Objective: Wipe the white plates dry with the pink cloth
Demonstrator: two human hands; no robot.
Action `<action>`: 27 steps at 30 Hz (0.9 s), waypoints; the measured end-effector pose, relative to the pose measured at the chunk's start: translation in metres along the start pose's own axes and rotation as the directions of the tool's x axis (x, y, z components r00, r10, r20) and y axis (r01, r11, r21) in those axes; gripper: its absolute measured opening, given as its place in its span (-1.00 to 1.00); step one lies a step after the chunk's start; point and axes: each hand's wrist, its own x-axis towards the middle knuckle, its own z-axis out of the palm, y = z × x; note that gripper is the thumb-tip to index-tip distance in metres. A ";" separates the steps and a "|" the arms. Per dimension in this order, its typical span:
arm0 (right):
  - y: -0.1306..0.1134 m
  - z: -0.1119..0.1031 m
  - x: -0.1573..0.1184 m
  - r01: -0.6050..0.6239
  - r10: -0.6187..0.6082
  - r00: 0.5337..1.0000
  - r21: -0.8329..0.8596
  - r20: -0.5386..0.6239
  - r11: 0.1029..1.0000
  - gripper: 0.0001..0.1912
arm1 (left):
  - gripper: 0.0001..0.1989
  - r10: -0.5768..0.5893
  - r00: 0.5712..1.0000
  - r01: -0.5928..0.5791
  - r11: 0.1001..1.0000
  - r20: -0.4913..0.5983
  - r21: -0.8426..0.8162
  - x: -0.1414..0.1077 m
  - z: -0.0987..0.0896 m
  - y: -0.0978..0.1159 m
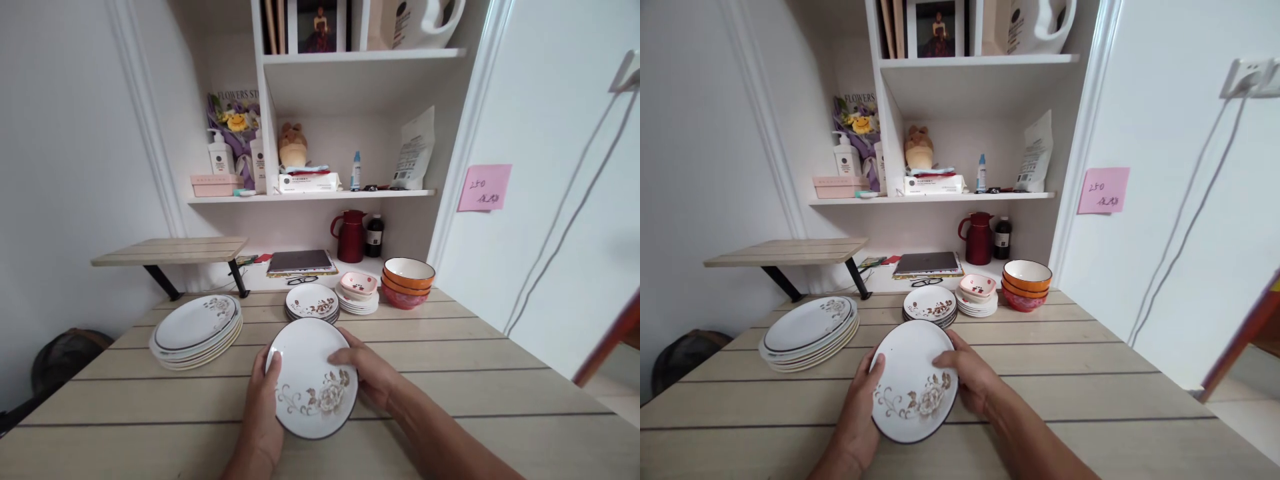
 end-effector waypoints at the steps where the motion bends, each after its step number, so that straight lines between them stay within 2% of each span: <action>1: -0.002 -0.002 0.002 -0.003 0.003 1.000 0.016 -0.015 1.000 -0.31 | -0.47 0.017 0.999 -0.018 1.000 0.033 0.023 0.000 0.000 0.001; 4: -0.012 -0.014 0.004 0.020 -0.017 0.998 0.051 -0.053 0.999 -0.28 | -0.50 0.107 0.990 -0.121 0.980 0.092 0.160 0.008 -0.005 -0.001; 6: -0.020 -0.026 0.004 0.052 -0.045 0.994 0.069 -0.095 0.996 -0.25 | -0.55 0.242 0.967 -0.254 0.916 0.076 0.310 0.016 -0.009 -0.006; 7: -0.023 -0.032 0.005 0.064 -0.055 0.990 0.070 -0.126 0.995 -0.24 | -0.58 0.337 0.937 -0.347 0.856 0.095 0.384 0.020 -0.011 -0.010; 9: -0.028 -0.043 0.005 0.070 -0.058 0.981 0.062 -0.184 0.996 -0.22 | -0.56 0.549 0.819 -0.549 0.664 0.167 0.508 0.024 -0.010 -0.019; 11: -0.032 -0.050 0.005 0.059 -0.046 0.976 0.056 -0.215 0.997 -0.21 | -0.44 0.702 0.657 -0.678 0.391 0.274 0.623 0.022 -0.004 -0.026; 13: -0.033 -0.051 0.004 0.045 -0.033 0.978 0.055 -0.206 0.997 -0.20 | -0.38 0.766 0.509 -0.718 0.127 0.392 0.684 0.013 0.004 -0.031; 14: -0.033 -0.050 0.004 0.041 -0.031 0.982 0.051 -0.187 0.998 -0.20 | -0.38 0.768 0.457 -0.721 0.025 0.448 0.693 0.008 0.007 -0.032; 15: -0.034 -0.047 0.002 0.033 -0.026 0.987 0.043 -0.158 0.999 -0.21 | -0.39 0.755 0.426 -0.721 -0.050 0.499 0.691 0.003 0.010 -0.032; 16: -0.034 -0.044 0.001 0.018 -0.014 0.992 0.027 -0.125 0.999 -0.22 | -0.40 0.724 0.416 -0.726 -0.101 0.550 0.681 -0.001 0.011 -0.031; 17: -0.034 -0.041 0.000 0.001 0.000 0.995 0.005 -0.096 1.000 -0.23 | -0.42 0.678 0.423 -0.740 -0.125 0.601 0.661 -0.003 0.012 -0.030; 19: -0.034 -0.037 -0.004 -0.029 0.026 0.998 -0.049 -0.065 0.998 -0.28 | -0.43 0.536 0.473 -0.793 -0.087 0.700 0.603 -0.004 0.009 -0.026; 20: -0.034 -0.036 -0.005 -0.034 0.030 0.998 -0.071 -0.064 0.997 -0.32 | -0.44 0.451 0.501 -0.822 -0.019 0.739 0.570 -0.002 0.008 -0.023; 22: -0.034 -0.036 -0.008 -0.024 0.017 0.997 -0.088 -0.079 0.996 -0.47 | -0.46 0.323 0.539 -0.842 0.181 0.778 0.508 0.002 0.004 -0.018; 24: -0.035 -0.037 -0.009 -0.024 0.017 0.996 -0.072 -0.090 0.997 -0.60 | -0.49 0.263 0.567 -0.807 0.368 0.781 0.462 0.005 0.003 -0.016; 25: -0.034 -0.036 -0.010 -0.022 0.018 0.996 -0.050 -0.086 0.999 -0.57 | -0.52 0.256 0.586 -0.779 0.439 0.769 0.448 0.005 0.003 -0.015; 27: -0.034 -0.032 -0.010 0.017 -0.015 0.999 0.030 -0.045 0.999 -0.49 | -0.56 0.274 0.663 -0.697 0.567 0.697 0.440 0.001 0.004 -0.017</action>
